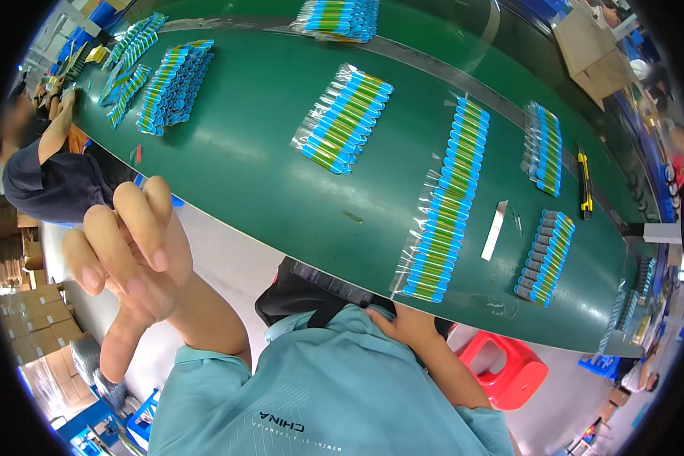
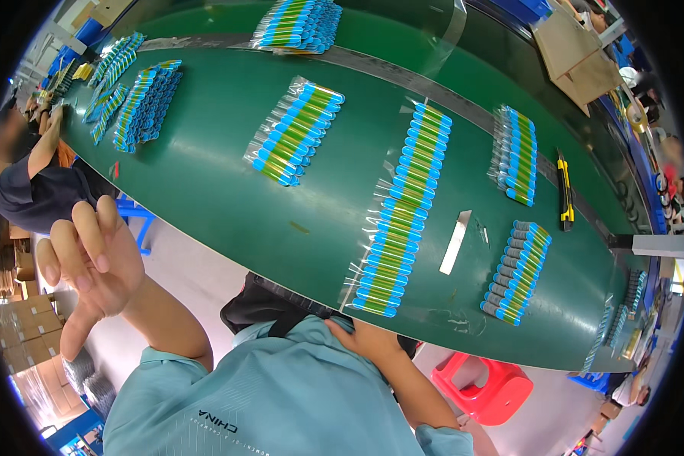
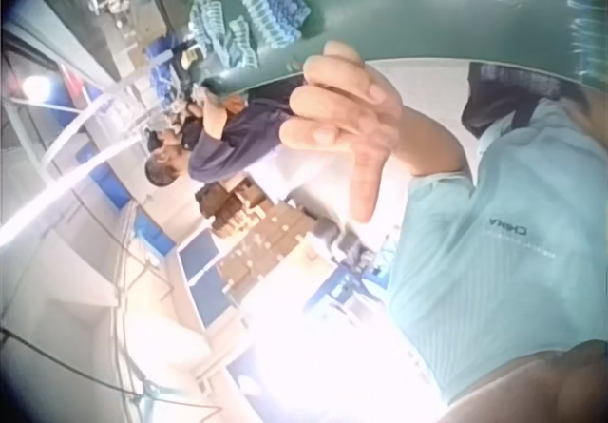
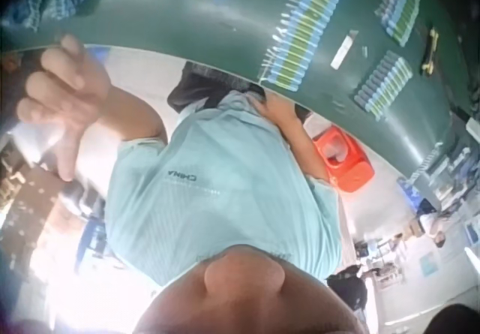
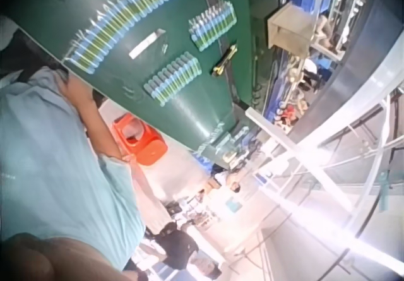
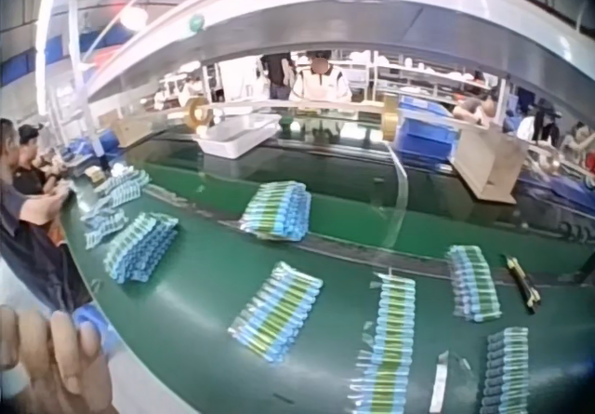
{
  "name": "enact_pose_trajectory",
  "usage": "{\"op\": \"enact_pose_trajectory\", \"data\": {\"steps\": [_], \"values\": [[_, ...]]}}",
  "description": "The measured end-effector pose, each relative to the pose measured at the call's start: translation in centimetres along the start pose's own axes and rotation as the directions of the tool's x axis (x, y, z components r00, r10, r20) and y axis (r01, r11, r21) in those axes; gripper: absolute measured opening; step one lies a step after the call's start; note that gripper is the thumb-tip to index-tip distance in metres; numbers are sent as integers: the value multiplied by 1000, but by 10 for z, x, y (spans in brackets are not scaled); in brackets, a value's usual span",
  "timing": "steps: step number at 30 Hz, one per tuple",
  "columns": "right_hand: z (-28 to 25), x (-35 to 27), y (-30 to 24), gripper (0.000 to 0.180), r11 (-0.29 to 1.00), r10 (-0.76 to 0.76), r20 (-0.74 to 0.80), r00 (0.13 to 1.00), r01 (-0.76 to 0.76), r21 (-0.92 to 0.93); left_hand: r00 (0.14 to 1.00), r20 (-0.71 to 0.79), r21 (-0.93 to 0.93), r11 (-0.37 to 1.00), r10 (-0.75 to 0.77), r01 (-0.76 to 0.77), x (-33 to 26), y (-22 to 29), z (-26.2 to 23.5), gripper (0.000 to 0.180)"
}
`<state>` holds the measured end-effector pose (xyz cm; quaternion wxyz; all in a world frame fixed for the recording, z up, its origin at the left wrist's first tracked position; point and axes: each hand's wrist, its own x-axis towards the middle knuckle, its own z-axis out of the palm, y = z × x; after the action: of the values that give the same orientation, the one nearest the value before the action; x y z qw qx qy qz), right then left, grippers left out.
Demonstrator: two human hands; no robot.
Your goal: Packaging small blue and yellow items into plastic sleeves on a conveyor belt.
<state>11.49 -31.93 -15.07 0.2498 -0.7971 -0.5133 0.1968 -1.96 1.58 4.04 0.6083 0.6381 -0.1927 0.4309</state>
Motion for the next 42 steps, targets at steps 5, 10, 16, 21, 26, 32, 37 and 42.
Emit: {"op": "enact_pose_trajectory", "data": {"steps": [5, 10, 16, 21, 26, 32, 37, 42], "values": [[-3, 10, -9, 69, 998, 5, 11, 1000, -6, 63, 998, -50, 7, 1000, 27, -27, -7, 7, -6, 55], [1, 17, -12, 66, 998, -27, -22, 999, 28, 48, 994, -108, -51, 999, 9, -14, -8, 8, -10, 39], [7, 13, -5, 62, 995, -40, -120, 992, 50, 84, 992, -126, -25, 1000, 11, -15, -10, 16, -10, 38], [1, 11, -7, 51, 998, -28, -176, 984, 38, 50, 996, -92, -33, 999, -13, 10, -9, 11, -10, 41], [2, 7, -5, 63, 995, 18, -88, 996, -9, 100, 997, -70, -12, 1000, -27, 26, -6, 9, -6, 42], [-2, -1, -1, 55, 993, -85, -164, 983, 97, 69, 992, -110, 162, 983, -67, 85, 1, -16, 16, 39], [-3, 1, -6, 52, 999, -51, -144, 988, 53, 8, 944, -133, 403, 853, -303, 331, -4, -47, 50, 25], [-6, 3, -5, 48, 998, -39, -84, 996, 44, 51, 860, 10, 535, 730, -510, 426, 1, -73, 87, 25]]}}
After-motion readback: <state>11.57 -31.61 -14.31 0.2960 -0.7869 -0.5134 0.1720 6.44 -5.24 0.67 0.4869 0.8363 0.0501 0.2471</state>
